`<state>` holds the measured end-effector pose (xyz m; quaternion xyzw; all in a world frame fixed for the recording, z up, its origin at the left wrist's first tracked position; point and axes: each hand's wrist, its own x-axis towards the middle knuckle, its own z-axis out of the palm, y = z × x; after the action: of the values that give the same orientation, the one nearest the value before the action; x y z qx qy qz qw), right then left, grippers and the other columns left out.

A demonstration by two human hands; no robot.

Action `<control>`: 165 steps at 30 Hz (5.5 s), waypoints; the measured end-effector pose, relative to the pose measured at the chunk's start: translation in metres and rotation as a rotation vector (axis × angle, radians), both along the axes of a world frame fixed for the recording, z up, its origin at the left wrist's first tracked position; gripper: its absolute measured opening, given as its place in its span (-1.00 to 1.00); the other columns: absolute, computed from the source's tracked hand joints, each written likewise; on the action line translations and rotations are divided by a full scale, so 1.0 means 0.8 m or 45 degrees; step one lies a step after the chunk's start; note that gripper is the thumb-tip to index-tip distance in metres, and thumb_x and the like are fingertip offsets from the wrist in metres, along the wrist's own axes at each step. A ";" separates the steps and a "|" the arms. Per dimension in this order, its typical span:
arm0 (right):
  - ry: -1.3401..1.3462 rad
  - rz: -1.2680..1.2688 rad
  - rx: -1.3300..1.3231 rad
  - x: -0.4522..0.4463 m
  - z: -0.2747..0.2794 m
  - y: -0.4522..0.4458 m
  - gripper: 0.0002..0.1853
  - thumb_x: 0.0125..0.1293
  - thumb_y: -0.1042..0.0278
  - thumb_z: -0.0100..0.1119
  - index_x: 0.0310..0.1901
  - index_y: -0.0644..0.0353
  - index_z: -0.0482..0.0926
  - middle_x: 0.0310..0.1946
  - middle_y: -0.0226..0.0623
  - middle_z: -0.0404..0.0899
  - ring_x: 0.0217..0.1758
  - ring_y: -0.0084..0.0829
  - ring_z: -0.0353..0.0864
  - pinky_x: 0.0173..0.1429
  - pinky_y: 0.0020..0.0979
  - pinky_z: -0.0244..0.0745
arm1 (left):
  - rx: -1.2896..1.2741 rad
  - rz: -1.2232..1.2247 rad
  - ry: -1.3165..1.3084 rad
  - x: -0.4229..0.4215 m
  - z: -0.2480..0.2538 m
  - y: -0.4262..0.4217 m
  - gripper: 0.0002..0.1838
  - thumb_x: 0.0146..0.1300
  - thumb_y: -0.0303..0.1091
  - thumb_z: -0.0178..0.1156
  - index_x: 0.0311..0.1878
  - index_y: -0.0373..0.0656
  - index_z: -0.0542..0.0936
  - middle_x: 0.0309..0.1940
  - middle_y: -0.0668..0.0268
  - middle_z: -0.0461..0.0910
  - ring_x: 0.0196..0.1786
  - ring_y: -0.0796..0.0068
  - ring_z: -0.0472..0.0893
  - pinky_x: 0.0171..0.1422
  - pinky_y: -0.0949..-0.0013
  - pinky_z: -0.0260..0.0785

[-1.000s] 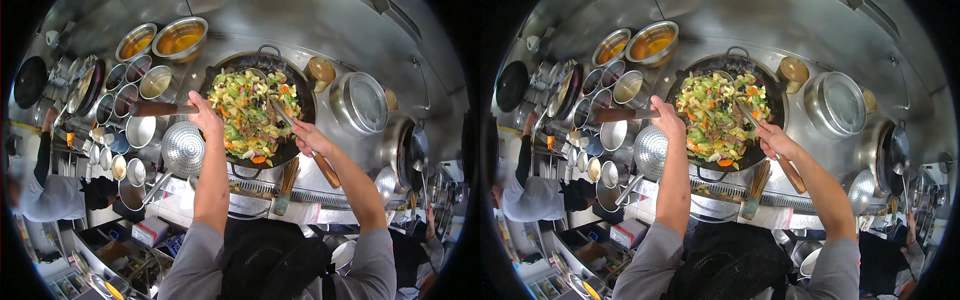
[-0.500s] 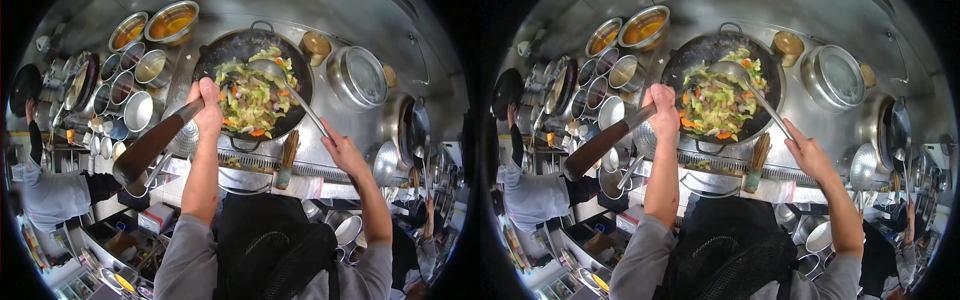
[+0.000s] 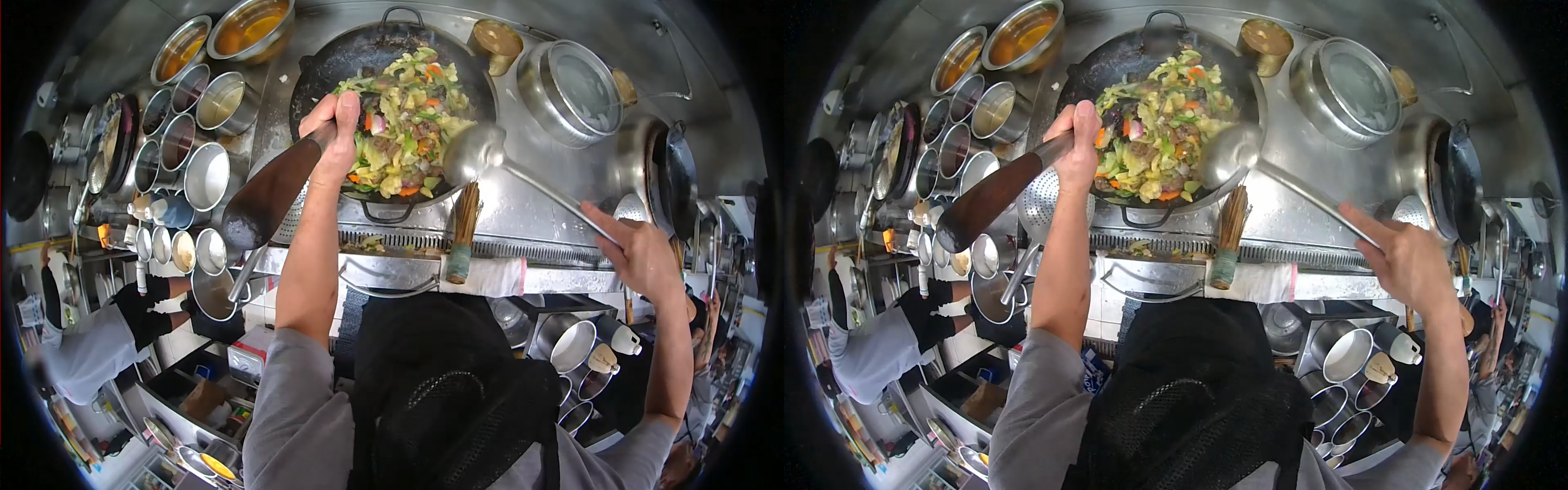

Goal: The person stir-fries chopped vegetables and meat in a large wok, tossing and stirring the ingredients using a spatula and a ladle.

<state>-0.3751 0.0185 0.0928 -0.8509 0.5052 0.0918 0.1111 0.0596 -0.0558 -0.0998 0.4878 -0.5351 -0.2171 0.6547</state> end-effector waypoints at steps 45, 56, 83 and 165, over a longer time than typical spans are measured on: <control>-1.104 -0.470 0.456 0.044 -0.221 0.038 -0.45 0.59 0.22 0.19 0.55 0.03 0.43 0.05 0.17 0.73 0.09 -0.01 0.80 0.19 -0.19 0.62 | 0.002 0.172 -0.457 -0.057 0.074 0.012 -0.57 0.60 -0.23 0.21 -0.47 -0.21 0.49 -0.54 0.49 0.45 -0.44 0.65 0.32 -0.34 0.39 0.20; -1.010 -0.476 0.101 0.033 -0.230 -0.104 -0.46 0.61 0.18 0.13 0.54 0.08 0.42 -0.31 0.11 0.72 -0.22 0.06 0.76 0.03 -0.08 0.60 | -0.079 0.864 0.181 -0.034 0.044 0.122 -0.51 0.69 -0.13 0.09 -0.42 -0.19 0.34 -0.54 0.47 0.33 -0.44 0.65 0.25 -0.36 0.40 0.12; -1.500 -1.137 1.414 0.183 -0.222 -0.110 -0.44 0.70 0.04 0.01 0.61 -0.16 0.16 -0.62 -0.53 0.27 -0.73 -0.62 0.23 -0.67 -0.42 0.24 | -0.110 0.722 1.114 0.003 -0.042 -0.055 -0.53 0.56 0.02 0.29 -0.38 0.06 0.29 -0.56 0.59 0.14 -0.48 0.69 0.13 -0.34 0.42 -0.04; -0.871 -0.397 0.152 0.051 -0.236 -0.012 -0.51 0.66 0.14 0.02 0.43 0.27 0.41 -0.22 0.29 0.70 -0.06 0.36 0.71 0.02 0.10 0.56 | -0.291 0.946 0.431 -0.022 0.101 0.142 -0.50 0.68 -0.05 0.11 -0.38 -0.12 0.24 -0.54 0.47 0.14 -0.42 0.60 0.11 -0.28 0.38 -0.02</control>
<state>-0.3340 0.0087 -0.0959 -0.7375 0.5560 -0.1861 0.3352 0.0423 0.0578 -0.0193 0.5292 -0.2284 0.0174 0.8170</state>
